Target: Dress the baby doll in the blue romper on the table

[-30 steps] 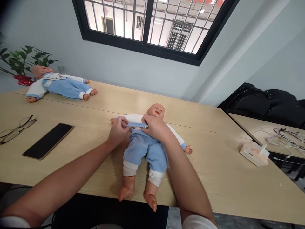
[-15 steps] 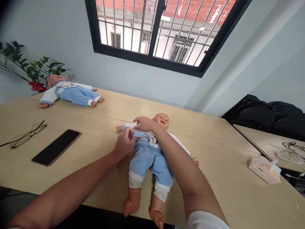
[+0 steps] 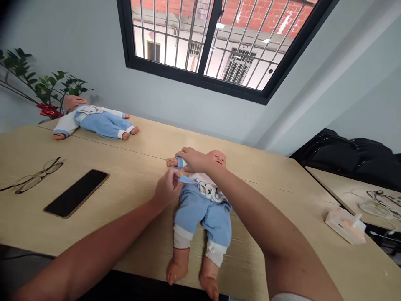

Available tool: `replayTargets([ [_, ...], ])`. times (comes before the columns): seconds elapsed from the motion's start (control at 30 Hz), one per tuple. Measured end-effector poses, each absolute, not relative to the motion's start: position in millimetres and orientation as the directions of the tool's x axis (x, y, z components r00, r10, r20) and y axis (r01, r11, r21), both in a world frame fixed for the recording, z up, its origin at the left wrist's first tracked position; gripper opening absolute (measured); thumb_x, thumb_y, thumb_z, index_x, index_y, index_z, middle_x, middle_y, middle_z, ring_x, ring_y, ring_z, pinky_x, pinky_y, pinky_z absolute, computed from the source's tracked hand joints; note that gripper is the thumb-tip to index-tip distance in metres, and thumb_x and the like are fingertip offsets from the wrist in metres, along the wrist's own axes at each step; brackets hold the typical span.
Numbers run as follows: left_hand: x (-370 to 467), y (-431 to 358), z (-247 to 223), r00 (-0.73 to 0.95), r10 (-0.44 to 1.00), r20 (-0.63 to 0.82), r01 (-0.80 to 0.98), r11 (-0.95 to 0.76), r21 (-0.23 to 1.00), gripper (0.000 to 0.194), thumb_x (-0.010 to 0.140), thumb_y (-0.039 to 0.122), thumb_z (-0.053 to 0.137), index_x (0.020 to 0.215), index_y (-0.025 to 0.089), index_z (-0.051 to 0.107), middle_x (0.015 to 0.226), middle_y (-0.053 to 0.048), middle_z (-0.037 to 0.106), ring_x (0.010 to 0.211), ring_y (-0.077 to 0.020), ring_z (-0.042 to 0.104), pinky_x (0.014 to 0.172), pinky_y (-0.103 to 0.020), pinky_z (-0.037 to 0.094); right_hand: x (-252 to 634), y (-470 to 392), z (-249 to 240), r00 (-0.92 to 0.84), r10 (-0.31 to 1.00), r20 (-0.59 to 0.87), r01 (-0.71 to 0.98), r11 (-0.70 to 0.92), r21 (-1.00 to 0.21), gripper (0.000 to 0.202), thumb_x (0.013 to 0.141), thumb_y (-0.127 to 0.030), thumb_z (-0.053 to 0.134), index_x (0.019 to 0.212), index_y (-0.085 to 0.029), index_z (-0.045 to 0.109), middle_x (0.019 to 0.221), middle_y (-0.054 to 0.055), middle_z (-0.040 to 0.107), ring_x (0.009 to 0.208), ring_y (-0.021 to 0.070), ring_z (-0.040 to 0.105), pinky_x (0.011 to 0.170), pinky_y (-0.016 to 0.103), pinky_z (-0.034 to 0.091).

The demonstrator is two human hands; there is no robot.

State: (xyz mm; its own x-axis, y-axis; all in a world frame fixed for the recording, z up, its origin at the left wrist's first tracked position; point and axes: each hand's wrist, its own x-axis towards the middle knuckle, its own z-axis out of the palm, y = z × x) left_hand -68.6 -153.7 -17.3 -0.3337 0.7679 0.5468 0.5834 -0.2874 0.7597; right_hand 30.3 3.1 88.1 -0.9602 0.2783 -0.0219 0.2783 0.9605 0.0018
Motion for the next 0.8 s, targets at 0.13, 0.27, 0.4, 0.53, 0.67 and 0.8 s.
replayTargets([
  [0.13,-66.6,-158.1,-14.6,-0.337,0.748,0.572,0.582,-0.312,0.751,0.011,0.094,0.032,0.054,0.093,0.024,0.047,0.079,0.001,0.059,0.069,-0.0173,0.058,0.066,-0.028,0.039,68.7,-7.8,96.2,-0.963,0.268,0.015,0.268,0.963,0.028,0.046,0.086,-0.021,0.067,0.131,-0.023,0.059,0.127,0.012,0.064,0.118,0.0304,0.055,0.093,0.038,0.045],
  [0.27,-64.5,-161.1,-13.1,-0.35,0.762,0.544,0.55,-0.302,0.778,0.013,0.095,0.036,0.054,0.097,0.024,0.048,0.081,0.001,0.063,0.069,-0.0177,0.059,0.064,-0.028,0.039,91.8,-21.6,97.7,-0.966,0.256,-0.019,0.25,0.954,0.166,0.049,0.085,-0.014,0.064,0.133,-0.025,0.062,0.128,0.012,0.065,0.112,0.0297,0.057,0.092,0.039,0.042],
  [0.4,-64.1,-160.5,-14.0,-0.34,0.806,0.484,0.505,-0.278,0.817,0.014,0.095,0.035,0.054,0.103,0.024,0.052,0.08,0.001,0.067,0.071,-0.0188,0.063,0.067,-0.028,0.043,96.2,-34.0,97.2,-0.981,0.189,-0.041,0.175,0.957,0.233,0.037,0.092,-0.012,0.057,0.126,-0.025,0.066,0.124,0.012,0.066,0.108,0.0267,0.057,0.091,0.037,0.041],
  [0.53,-68.5,-154.9,-18.0,-0.309,0.847,0.432,0.49,-0.248,0.836,0.012,0.094,0.031,0.052,0.104,0.024,0.056,0.09,-0.001,0.071,0.081,-0.0198,0.067,0.076,-0.03,0.047,97.2,-41.8,95.9,-0.989,0.142,-0.029,0.132,0.965,0.225,0.033,0.097,-0.013,0.053,0.124,-0.026,0.067,0.121,0.011,0.066,0.107,0.0246,0.056,0.092,0.036,0.042],
  [0.67,-74.0,-148.8,-22.6,-0.291,0.843,0.452,0.504,-0.266,0.822,0.011,0.094,0.027,0.051,0.1,0.023,0.059,0.096,-0.003,0.072,0.089,-0.0205,0.068,0.08,-0.031,0.049,102.7,-44.0,92.8,-0.99,0.139,-0.014,0.133,0.968,0.212,0.043,0.093,-0.006,0.054,0.13,-0.026,0.065,0.124,0.012,0.065,0.112,0.0248,0.055,0.095,0.037,0.042],
  [0.8,-75.3,-146.9,-26.2,-0.287,0.827,0.483,0.5,-0.3,0.812,0.01,0.093,0.026,0.054,0.1,0.023,0.06,0.094,-0.002,0.071,0.086,-0.0195,0.068,0.08,-0.031,0.051,105.3,-43.6,90.2,-0.992,0.125,0.003,0.123,0.969,0.212,0.045,0.094,-0.006,0.052,0.133,-0.025,0.063,0.124,0.012,0.065,0.112,0.025,0.056,0.095,0.037,0.043],
])
